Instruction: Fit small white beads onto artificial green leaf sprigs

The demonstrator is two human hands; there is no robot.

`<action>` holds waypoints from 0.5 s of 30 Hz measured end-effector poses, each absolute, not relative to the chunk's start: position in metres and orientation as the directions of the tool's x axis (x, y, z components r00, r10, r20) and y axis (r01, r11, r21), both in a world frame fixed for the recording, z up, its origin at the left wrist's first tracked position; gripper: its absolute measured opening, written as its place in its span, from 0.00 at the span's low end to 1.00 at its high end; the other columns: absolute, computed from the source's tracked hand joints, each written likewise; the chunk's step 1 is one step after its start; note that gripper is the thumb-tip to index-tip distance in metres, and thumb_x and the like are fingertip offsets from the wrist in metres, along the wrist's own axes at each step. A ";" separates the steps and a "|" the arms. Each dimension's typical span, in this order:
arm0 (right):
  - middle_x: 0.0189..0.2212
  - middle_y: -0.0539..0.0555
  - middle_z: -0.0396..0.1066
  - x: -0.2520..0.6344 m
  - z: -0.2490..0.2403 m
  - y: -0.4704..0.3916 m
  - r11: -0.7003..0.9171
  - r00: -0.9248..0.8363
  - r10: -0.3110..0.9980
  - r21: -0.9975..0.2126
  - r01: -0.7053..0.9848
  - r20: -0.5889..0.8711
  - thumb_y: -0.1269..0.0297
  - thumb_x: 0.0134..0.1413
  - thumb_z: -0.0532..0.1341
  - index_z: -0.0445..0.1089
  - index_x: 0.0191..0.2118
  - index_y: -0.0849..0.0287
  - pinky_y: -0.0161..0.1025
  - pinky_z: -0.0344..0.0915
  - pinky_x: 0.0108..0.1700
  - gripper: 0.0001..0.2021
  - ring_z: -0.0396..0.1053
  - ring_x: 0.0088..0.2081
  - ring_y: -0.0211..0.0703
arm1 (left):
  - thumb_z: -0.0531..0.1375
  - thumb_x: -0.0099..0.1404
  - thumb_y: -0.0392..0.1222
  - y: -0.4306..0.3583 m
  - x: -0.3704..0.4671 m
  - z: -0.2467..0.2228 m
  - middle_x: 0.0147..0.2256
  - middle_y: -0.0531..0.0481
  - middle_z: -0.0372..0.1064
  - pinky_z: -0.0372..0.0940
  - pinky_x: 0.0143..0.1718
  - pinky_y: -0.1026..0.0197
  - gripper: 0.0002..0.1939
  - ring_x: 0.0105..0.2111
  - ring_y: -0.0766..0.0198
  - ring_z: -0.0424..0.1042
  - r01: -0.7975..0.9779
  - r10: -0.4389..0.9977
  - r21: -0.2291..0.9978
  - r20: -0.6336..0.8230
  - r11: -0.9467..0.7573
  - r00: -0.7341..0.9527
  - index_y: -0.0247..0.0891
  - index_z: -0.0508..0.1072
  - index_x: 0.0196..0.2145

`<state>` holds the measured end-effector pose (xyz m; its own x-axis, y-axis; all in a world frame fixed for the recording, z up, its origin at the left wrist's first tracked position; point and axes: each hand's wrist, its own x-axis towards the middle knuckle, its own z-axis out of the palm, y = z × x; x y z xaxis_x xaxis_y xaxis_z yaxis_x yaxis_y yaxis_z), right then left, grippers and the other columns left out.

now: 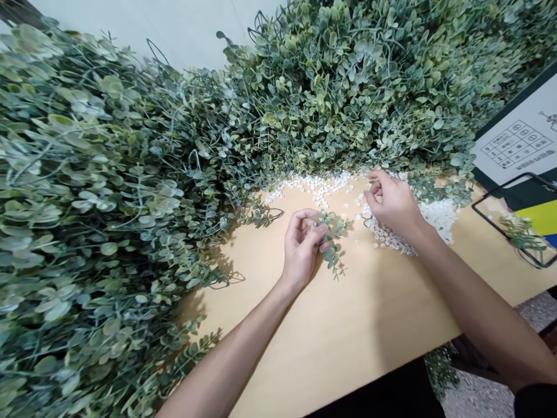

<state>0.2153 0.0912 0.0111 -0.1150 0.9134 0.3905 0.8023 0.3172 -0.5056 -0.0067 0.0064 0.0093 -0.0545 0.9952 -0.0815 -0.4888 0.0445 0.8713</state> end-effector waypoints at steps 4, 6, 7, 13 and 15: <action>0.34 0.59 0.79 0.215 0.011 0.090 0.289 -0.137 0.933 -0.466 0.836 0.334 0.69 0.59 0.60 0.73 0.54 0.59 0.46 0.70 0.42 0.18 0.76 0.37 0.54 | 0.75 0.57 0.43 0.007 -0.007 0.005 0.29 0.57 0.58 0.60 0.23 0.68 0.17 0.25 0.72 0.58 -0.436 0.995 0.898 -0.090 0.058 -0.053 0.41 0.78 0.42; 0.34 0.58 0.79 0.215 0.010 0.090 0.299 -0.139 0.931 -0.486 0.821 0.337 0.70 0.59 0.60 0.73 0.54 0.58 0.45 0.71 0.43 0.18 0.75 0.36 0.53 | 0.74 0.59 0.45 0.008 -0.007 0.002 0.29 0.56 0.58 0.60 0.23 0.68 0.15 0.26 0.71 0.59 -0.424 0.996 0.904 -0.081 0.057 -0.039 0.40 0.79 0.43; 0.34 0.57 0.79 0.215 0.009 0.091 0.304 -0.139 0.930 -0.500 0.811 0.341 0.70 0.59 0.60 0.73 0.54 0.58 0.45 0.71 0.43 0.18 0.75 0.36 0.52 | 0.73 0.61 0.46 0.008 -0.007 0.000 0.29 0.55 0.59 0.61 0.24 0.67 0.15 0.26 0.71 0.60 -0.422 0.997 0.905 -0.072 0.050 -0.036 0.40 0.79 0.43; 0.35 0.54 0.78 0.209 0.012 0.088 0.396 -0.118 0.903 -0.696 0.600 0.413 0.68 0.61 0.61 0.73 0.53 0.57 0.46 0.73 0.44 0.15 0.76 0.37 0.48 | 0.70 0.66 0.50 0.010 -0.010 -0.006 0.36 0.52 0.68 0.71 0.30 0.64 0.13 0.29 0.69 0.70 -0.350 0.999 0.937 -0.015 -0.002 -0.048 0.41 0.77 0.43; 0.36 0.53 0.78 0.204 0.015 0.085 0.406 -0.108 0.909 -0.795 0.450 0.402 0.67 0.60 0.64 0.72 0.52 0.56 0.44 0.74 0.43 0.14 0.77 0.38 0.46 | 0.70 0.65 0.50 0.010 -0.010 -0.007 0.37 0.51 0.70 0.72 0.31 0.64 0.13 0.31 0.68 0.72 -0.329 0.999 0.944 0.009 -0.024 -0.046 0.40 0.76 0.42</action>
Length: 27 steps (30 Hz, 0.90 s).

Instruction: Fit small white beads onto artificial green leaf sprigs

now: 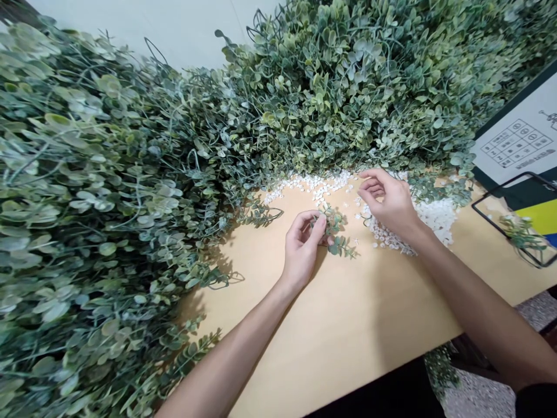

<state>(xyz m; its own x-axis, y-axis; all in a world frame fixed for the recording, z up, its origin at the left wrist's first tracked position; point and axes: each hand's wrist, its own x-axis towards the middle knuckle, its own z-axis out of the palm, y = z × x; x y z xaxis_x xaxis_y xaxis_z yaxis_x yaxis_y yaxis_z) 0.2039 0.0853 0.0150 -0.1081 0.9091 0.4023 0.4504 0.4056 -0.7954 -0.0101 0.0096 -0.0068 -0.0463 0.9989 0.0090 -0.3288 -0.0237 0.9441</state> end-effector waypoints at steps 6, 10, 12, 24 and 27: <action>0.42 0.54 0.79 0.191 0.021 0.077 0.334 -0.204 0.929 -0.937 0.098 0.310 0.65 0.56 0.70 0.72 0.52 0.56 0.42 0.75 0.50 0.18 0.78 0.44 0.43 | 0.74 0.61 0.47 0.008 -0.008 -0.005 0.37 0.49 0.77 0.71 0.33 0.66 0.17 0.36 0.64 0.78 -0.305 0.997 0.951 0.026 -0.047 -0.072 0.39 0.73 0.40; 0.42 0.54 0.81 0.188 0.023 0.073 0.278 -0.271 0.926 -0.960 0.015 0.264 0.64 0.56 0.71 0.73 0.51 0.56 0.45 0.75 0.53 0.18 0.79 0.44 0.44 | 0.74 0.60 0.46 0.007 -0.009 -0.005 0.39 0.48 0.80 0.73 0.43 0.62 0.20 0.39 0.63 0.80 -0.322 0.997 0.946 0.014 -0.038 -0.075 0.40 0.76 0.47; 0.40 0.53 0.81 0.187 0.025 0.071 0.272 -0.294 0.920 -0.962 0.004 0.259 0.64 0.55 0.72 0.74 0.50 0.56 0.45 0.75 0.52 0.17 0.79 0.43 0.43 | 0.73 0.61 0.47 0.008 -0.010 -0.006 0.39 0.46 0.80 0.73 0.42 0.62 0.19 0.38 0.63 0.79 -0.284 0.997 0.958 0.024 -0.043 -0.069 0.39 0.79 0.47; 0.38 0.51 0.81 0.185 0.030 0.065 0.227 -0.362 0.902 -0.971 -0.070 0.237 0.64 0.49 0.77 0.74 0.51 0.55 0.41 0.77 0.49 0.23 0.80 0.41 0.41 | 0.69 0.66 0.53 0.008 -0.010 -0.009 0.30 0.53 0.68 0.64 0.34 0.65 0.14 0.30 0.68 0.65 -0.243 0.989 0.966 0.054 -0.086 -0.136 0.39 0.79 0.37; 0.37 0.51 0.81 0.184 0.031 0.064 0.219 -0.368 0.900 -0.973 -0.078 0.232 0.64 0.46 0.78 0.73 0.50 0.55 0.42 0.78 0.49 0.24 0.80 0.39 0.42 | 0.69 0.66 0.53 0.007 -0.009 -0.008 0.29 0.53 0.68 0.64 0.33 0.65 0.14 0.28 0.68 0.65 -0.244 0.990 0.967 0.039 -0.071 -0.134 0.39 0.78 0.35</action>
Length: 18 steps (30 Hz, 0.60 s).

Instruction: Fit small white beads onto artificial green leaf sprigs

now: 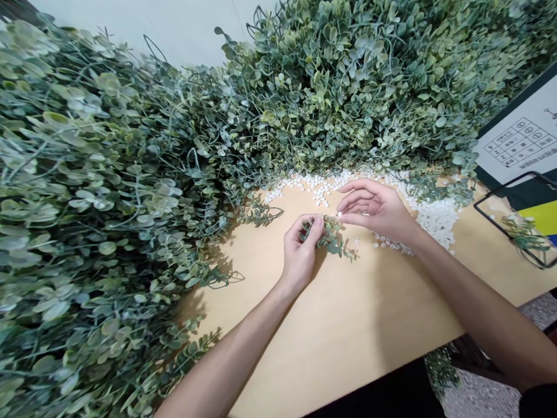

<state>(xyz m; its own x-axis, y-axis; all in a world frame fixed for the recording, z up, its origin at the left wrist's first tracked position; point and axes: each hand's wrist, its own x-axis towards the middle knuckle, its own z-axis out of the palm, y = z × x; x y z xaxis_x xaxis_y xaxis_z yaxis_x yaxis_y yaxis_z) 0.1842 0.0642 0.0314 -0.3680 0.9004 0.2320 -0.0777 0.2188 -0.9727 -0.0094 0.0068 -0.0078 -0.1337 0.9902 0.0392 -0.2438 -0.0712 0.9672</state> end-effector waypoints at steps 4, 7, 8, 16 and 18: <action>0.35 0.51 0.81 0.181 0.034 0.061 0.220 -0.368 0.903 -0.974 -0.048 0.222 0.62 0.46 0.78 0.73 0.48 0.55 0.43 0.79 0.47 0.23 0.80 0.37 0.42 | 0.69 0.66 0.54 0.006 -0.010 -0.006 0.27 0.53 0.68 0.64 0.32 0.64 0.16 0.27 0.68 0.65 -0.208 0.991 0.975 0.046 -0.072 -0.126 0.38 0.77 0.32; 0.35 0.51 0.80 0.180 0.033 0.060 0.238 -0.352 0.906 -0.971 -0.034 0.234 0.62 0.46 0.77 0.73 0.47 0.55 0.41 0.79 0.44 0.22 0.79 0.37 0.41 | 0.69 0.66 0.54 0.006 -0.010 -0.005 0.27 0.53 0.68 0.64 0.32 0.64 0.16 0.27 0.68 0.65 -0.205 0.991 0.976 0.044 -0.069 -0.124 0.38 0.76 0.31; 0.35 0.50 0.79 0.180 0.033 0.060 0.246 -0.347 0.906 -0.969 -0.033 0.242 0.63 0.47 0.77 0.73 0.47 0.55 0.40 0.79 0.44 0.22 0.79 0.37 0.41 | 0.69 0.66 0.54 0.006 -0.010 -0.005 0.27 0.53 0.68 0.64 0.32 0.64 0.16 0.27 0.68 0.65 -0.206 0.992 0.976 0.043 -0.068 -0.121 0.38 0.76 0.31; 0.36 0.51 0.80 0.180 0.033 0.058 0.298 -0.387 0.881 -0.955 0.003 0.273 0.66 0.50 0.74 0.72 0.47 0.55 0.40 0.76 0.42 0.18 0.78 0.36 0.41 | 0.69 0.66 0.53 0.005 -0.009 -0.006 0.27 0.53 0.68 0.65 0.31 0.63 0.16 0.27 0.67 0.66 -0.206 0.993 0.977 0.040 -0.062 -0.110 0.38 0.77 0.32; 0.36 0.52 0.80 0.180 0.033 0.058 0.302 -0.397 0.877 -0.953 0.012 0.272 0.66 0.50 0.74 0.73 0.46 0.55 0.41 0.76 0.42 0.17 0.78 0.36 0.42 | 0.69 0.66 0.53 0.005 -0.010 -0.006 0.27 0.53 0.69 0.65 0.31 0.63 0.16 0.27 0.68 0.66 -0.196 0.994 0.979 0.039 -0.060 -0.107 0.37 0.77 0.32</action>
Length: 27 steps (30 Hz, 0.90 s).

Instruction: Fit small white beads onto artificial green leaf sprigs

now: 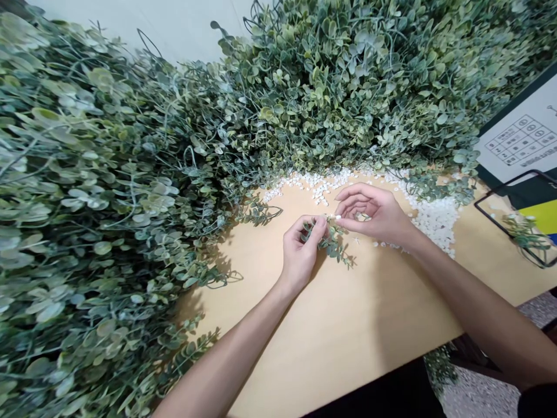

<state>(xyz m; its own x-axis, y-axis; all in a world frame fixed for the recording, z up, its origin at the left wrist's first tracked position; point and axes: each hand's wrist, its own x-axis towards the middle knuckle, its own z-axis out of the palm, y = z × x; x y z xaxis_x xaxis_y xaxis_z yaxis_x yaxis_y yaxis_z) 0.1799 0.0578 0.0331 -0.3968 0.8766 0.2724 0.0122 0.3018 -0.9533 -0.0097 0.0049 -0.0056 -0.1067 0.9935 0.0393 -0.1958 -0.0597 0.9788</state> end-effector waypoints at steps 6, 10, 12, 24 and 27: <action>0.35 0.53 0.82 0.180 0.032 0.058 0.284 -0.430 0.868 -0.959 0.017 0.249 0.63 0.50 0.75 0.75 0.46 0.57 0.40 0.76 0.40 0.18 0.79 0.36 0.43 | 0.69 0.66 0.53 0.003 -0.010 -0.004 0.27 0.52 0.69 0.64 0.31 0.63 0.16 0.26 0.68 0.67 -0.155 0.993 0.984 0.073 -0.087 -0.093 0.37 0.77 0.31; 0.35 0.53 0.82 0.180 0.031 0.058 0.293 -0.426 0.867 -0.956 0.012 0.260 0.63 0.49 0.76 0.76 0.45 0.58 0.39 0.75 0.39 0.18 0.79 0.35 0.42 | 0.68 0.68 0.51 0.002 -0.009 -0.003 0.27 0.53 0.69 0.64 0.31 0.63 0.15 0.26 0.69 0.66 -0.113 0.992 0.989 0.082 -0.092 -0.091 0.37 0.76 0.32; 0.34 0.53 0.82 0.180 0.032 0.058 0.300 -0.421 0.867 -0.954 0.012 0.267 0.63 0.48 0.76 0.77 0.45 0.58 0.39 0.75 0.39 0.18 0.79 0.34 0.42 | 0.67 0.68 0.51 0.002 -0.009 -0.003 0.27 0.53 0.69 0.64 0.31 0.64 0.15 0.26 0.69 0.66 -0.092 0.992 0.991 0.085 -0.094 -0.096 0.37 0.76 0.32; 0.34 0.53 0.82 0.182 0.032 0.058 0.297 -0.427 0.865 -0.955 0.009 0.265 0.62 0.48 0.77 0.77 0.46 0.58 0.39 0.77 0.41 0.19 0.80 0.35 0.42 | 0.66 0.69 0.52 0.002 -0.010 -0.001 0.27 0.53 0.68 0.64 0.32 0.64 0.15 0.27 0.69 0.66 -0.073 0.993 0.993 0.086 -0.092 -0.085 0.37 0.75 0.31; 0.34 0.53 0.82 0.182 0.033 0.058 0.293 -0.421 0.870 -0.956 0.021 0.257 0.62 0.47 0.77 0.78 0.46 0.58 0.38 0.77 0.39 0.19 0.80 0.35 0.42 | 0.66 0.69 0.52 0.001 -0.010 -0.002 0.27 0.53 0.69 0.64 0.32 0.63 0.16 0.27 0.68 0.66 -0.064 0.992 0.994 0.088 -0.093 -0.087 0.37 0.75 0.31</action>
<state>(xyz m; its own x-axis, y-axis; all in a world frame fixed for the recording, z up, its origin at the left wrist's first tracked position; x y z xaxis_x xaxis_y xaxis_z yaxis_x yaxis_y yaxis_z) 0.1819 0.0582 0.0332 -0.4212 0.8697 0.2573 0.0209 0.2930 -0.9559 -0.0102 0.0014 -0.0015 -0.0872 0.9923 0.0875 -0.0640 -0.0933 0.9936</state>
